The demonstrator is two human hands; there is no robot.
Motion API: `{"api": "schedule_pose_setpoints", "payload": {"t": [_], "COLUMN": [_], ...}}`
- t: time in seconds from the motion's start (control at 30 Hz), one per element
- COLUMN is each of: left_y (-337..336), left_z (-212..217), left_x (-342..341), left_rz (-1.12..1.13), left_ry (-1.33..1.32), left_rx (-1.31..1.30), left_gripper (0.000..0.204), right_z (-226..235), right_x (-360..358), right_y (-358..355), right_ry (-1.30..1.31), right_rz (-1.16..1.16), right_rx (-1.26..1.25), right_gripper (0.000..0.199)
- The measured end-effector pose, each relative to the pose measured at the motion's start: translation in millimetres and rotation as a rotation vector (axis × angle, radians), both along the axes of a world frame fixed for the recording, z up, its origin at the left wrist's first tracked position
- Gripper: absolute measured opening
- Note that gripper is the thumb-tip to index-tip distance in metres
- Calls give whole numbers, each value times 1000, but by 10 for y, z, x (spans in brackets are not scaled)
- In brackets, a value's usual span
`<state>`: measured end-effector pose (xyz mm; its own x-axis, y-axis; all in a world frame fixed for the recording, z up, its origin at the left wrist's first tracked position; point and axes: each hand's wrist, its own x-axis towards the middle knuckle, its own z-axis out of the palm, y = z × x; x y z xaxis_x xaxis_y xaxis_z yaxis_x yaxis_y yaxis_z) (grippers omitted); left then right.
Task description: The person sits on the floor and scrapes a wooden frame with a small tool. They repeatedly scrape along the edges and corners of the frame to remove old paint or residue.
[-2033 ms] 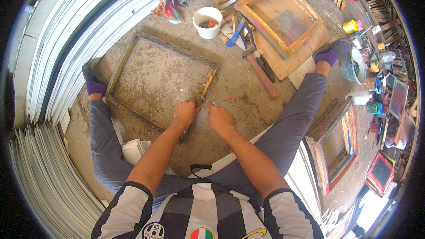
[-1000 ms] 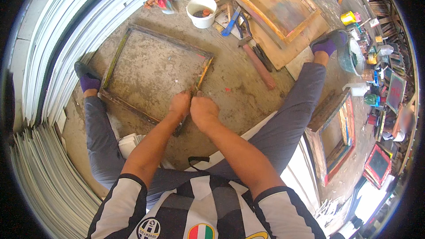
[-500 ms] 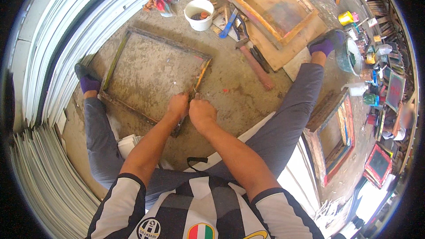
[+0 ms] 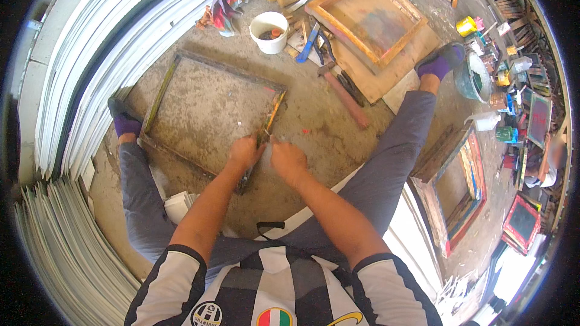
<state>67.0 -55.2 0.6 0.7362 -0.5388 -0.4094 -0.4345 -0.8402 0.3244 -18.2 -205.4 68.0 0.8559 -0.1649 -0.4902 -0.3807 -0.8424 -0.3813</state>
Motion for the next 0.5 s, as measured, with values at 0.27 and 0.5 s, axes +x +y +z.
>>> {"api": "schedule_pose_setpoints", "payload": {"t": [0.27, 0.5], "left_y": [28, -40], "left_z": [-24, 135], "left_x": [-2, -35], "left_rz": [6, 22], "left_ry": [10, 35], "left_rx": [-24, 17], "left_gripper": [55, 44], "right_z": [77, -44], "right_x": [-6, 65], "right_y": [20, 184], "right_ry": [80, 4], "right_rz": [2, 60], "right_rx": [22, -72], "right_gripper": [67, 56]}}
